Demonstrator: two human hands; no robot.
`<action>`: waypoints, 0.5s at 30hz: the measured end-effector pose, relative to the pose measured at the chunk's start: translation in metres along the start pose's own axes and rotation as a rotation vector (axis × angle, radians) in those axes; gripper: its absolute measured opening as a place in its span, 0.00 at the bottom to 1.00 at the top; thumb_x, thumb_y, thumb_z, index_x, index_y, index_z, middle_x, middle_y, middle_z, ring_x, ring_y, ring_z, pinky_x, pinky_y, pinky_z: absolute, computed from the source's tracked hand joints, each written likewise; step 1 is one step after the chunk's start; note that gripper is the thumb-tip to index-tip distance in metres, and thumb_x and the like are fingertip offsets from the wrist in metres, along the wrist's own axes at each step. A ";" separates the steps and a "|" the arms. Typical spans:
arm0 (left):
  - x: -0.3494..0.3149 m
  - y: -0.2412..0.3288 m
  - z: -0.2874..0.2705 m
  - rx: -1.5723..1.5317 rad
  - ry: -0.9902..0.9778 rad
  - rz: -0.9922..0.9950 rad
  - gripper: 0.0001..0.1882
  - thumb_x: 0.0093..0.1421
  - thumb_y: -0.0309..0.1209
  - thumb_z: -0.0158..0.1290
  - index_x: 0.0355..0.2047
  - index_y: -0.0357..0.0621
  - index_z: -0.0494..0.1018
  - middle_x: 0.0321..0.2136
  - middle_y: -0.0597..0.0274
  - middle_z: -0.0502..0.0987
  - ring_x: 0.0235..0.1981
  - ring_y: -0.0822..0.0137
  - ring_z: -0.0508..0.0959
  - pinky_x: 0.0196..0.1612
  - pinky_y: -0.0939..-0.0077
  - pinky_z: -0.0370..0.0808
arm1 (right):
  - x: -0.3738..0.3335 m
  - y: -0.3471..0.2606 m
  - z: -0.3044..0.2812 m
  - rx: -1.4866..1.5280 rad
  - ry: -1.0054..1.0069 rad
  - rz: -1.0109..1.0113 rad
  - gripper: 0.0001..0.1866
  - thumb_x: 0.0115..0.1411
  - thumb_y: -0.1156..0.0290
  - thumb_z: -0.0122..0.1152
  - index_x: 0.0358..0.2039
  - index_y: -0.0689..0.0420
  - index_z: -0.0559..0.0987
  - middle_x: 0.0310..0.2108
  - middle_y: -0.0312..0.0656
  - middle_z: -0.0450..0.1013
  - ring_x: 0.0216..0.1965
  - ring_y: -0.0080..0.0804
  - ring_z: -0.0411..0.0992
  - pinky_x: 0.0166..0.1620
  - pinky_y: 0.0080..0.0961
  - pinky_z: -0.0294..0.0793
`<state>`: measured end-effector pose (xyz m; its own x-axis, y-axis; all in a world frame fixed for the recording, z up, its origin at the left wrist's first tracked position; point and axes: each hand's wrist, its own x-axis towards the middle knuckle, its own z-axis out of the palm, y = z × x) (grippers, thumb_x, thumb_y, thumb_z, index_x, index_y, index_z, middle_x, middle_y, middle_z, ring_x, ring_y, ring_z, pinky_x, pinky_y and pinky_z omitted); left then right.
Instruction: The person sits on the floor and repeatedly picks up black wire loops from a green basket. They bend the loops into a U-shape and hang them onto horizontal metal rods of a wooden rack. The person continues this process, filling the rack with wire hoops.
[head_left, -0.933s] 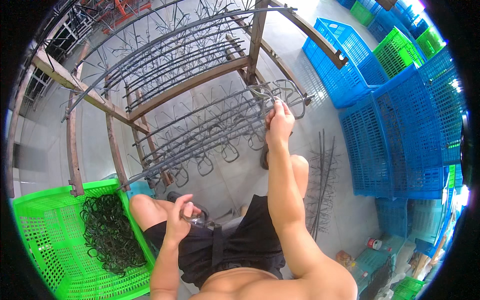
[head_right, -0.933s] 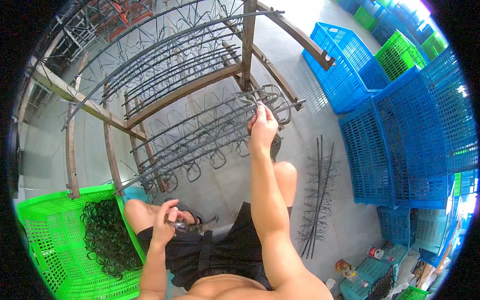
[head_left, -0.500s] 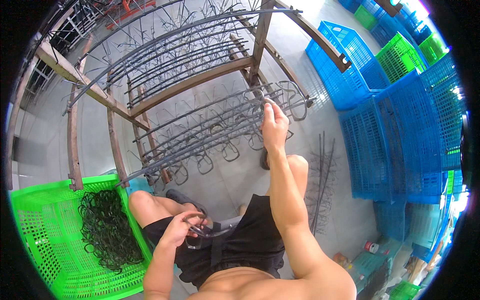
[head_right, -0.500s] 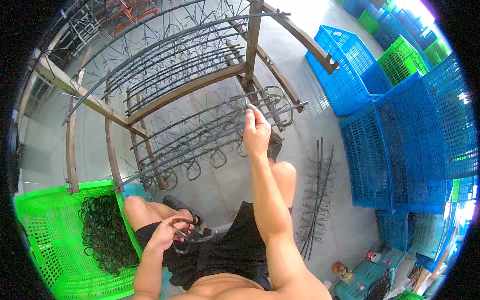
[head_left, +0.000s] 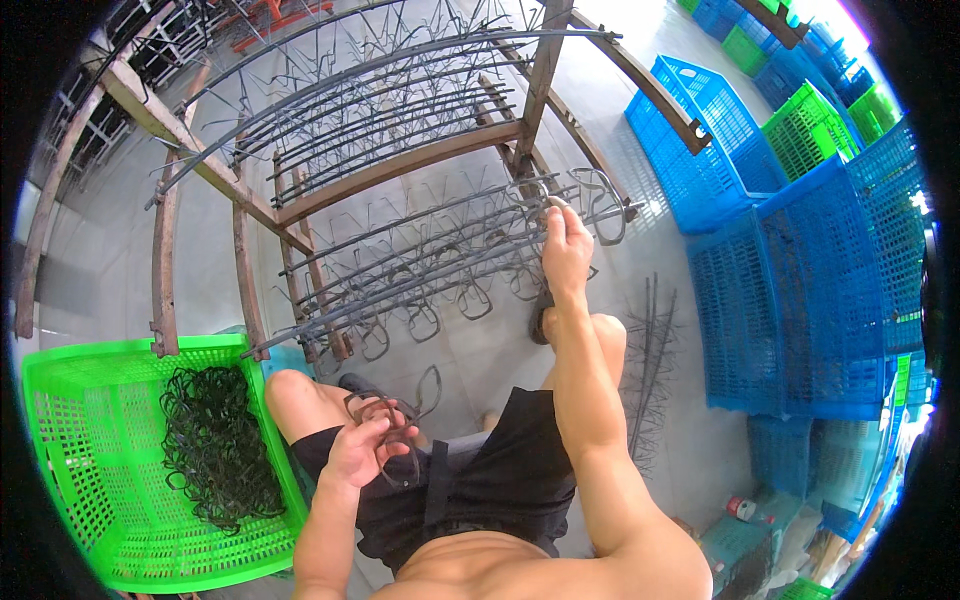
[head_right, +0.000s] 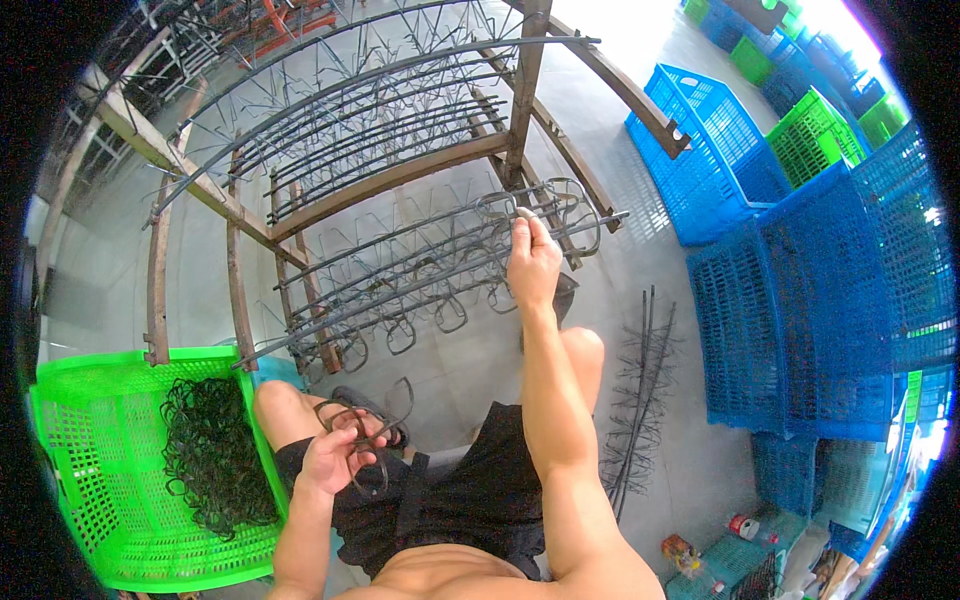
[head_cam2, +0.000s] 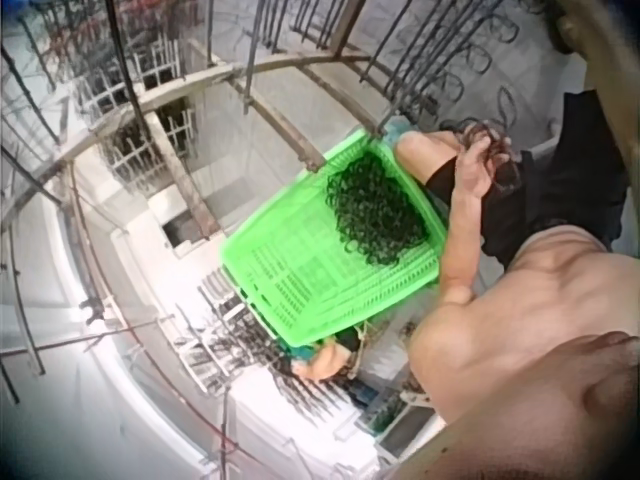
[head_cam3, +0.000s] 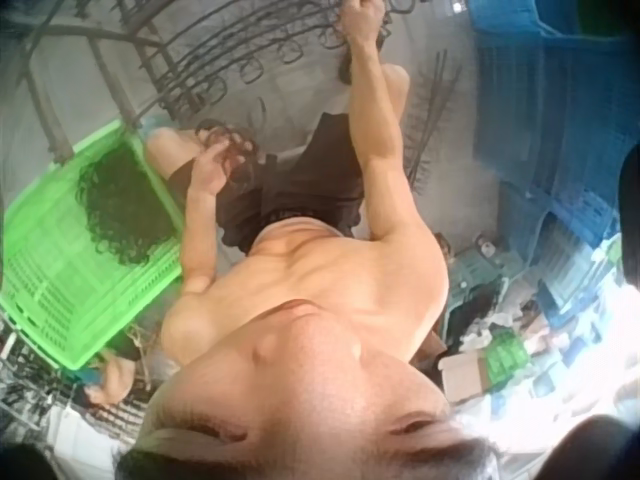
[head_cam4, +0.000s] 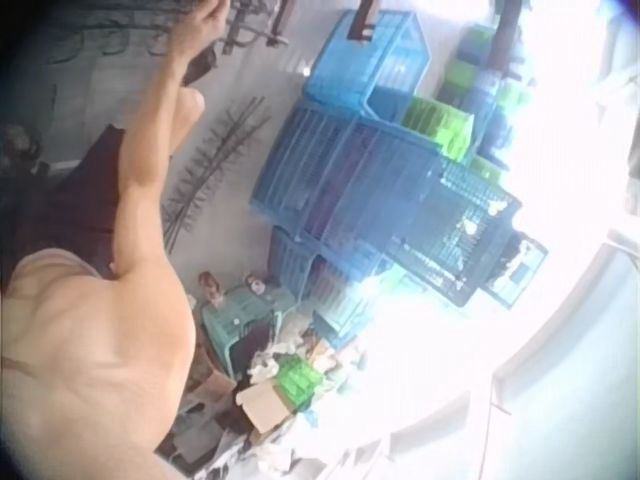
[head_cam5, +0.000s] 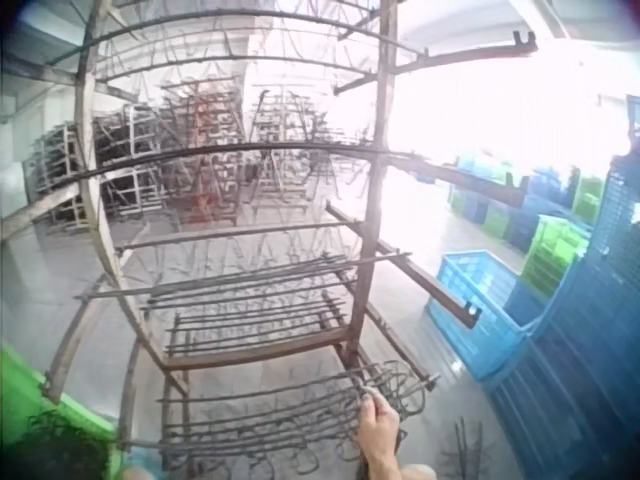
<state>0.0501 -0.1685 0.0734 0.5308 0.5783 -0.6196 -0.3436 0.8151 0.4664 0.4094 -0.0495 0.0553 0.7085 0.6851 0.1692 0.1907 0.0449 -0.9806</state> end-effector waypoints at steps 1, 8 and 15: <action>-0.001 0.001 0.002 -0.012 -0.038 0.037 0.16 0.58 0.28 0.46 0.47 0.44 0.66 0.35 0.57 0.73 0.40 0.57 0.76 0.33 0.72 0.80 | -0.001 0.003 0.001 -0.010 0.004 -0.033 0.13 0.60 0.68 0.52 0.41 0.60 0.77 0.15 0.30 0.62 0.19 0.16 0.58 0.23 0.18 0.59; 0.000 -0.004 0.009 -0.093 -0.120 0.083 0.16 0.62 0.42 0.46 0.44 0.45 0.69 0.36 0.55 0.74 0.37 0.56 0.77 0.31 0.74 0.80 | -0.006 -0.009 0.002 -0.125 -0.004 -0.107 0.13 0.61 0.67 0.51 0.40 0.61 0.76 0.13 0.32 0.61 0.17 0.19 0.58 0.22 0.21 0.59; -0.003 -0.002 0.012 -0.099 -0.194 0.230 0.28 0.58 0.57 0.42 0.43 0.45 0.69 0.34 0.55 0.75 0.36 0.54 0.77 0.29 0.74 0.80 | 0.000 0.000 0.004 0.012 0.133 -0.075 0.14 0.62 0.66 0.49 0.42 0.62 0.75 0.18 0.31 0.65 0.21 0.17 0.59 0.25 0.18 0.60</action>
<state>0.0581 -0.1721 0.0817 0.5646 0.7385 -0.3685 -0.5403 0.6682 0.5113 0.4068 -0.0468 0.0551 0.7766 0.5771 0.2528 0.2386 0.1019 -0.9658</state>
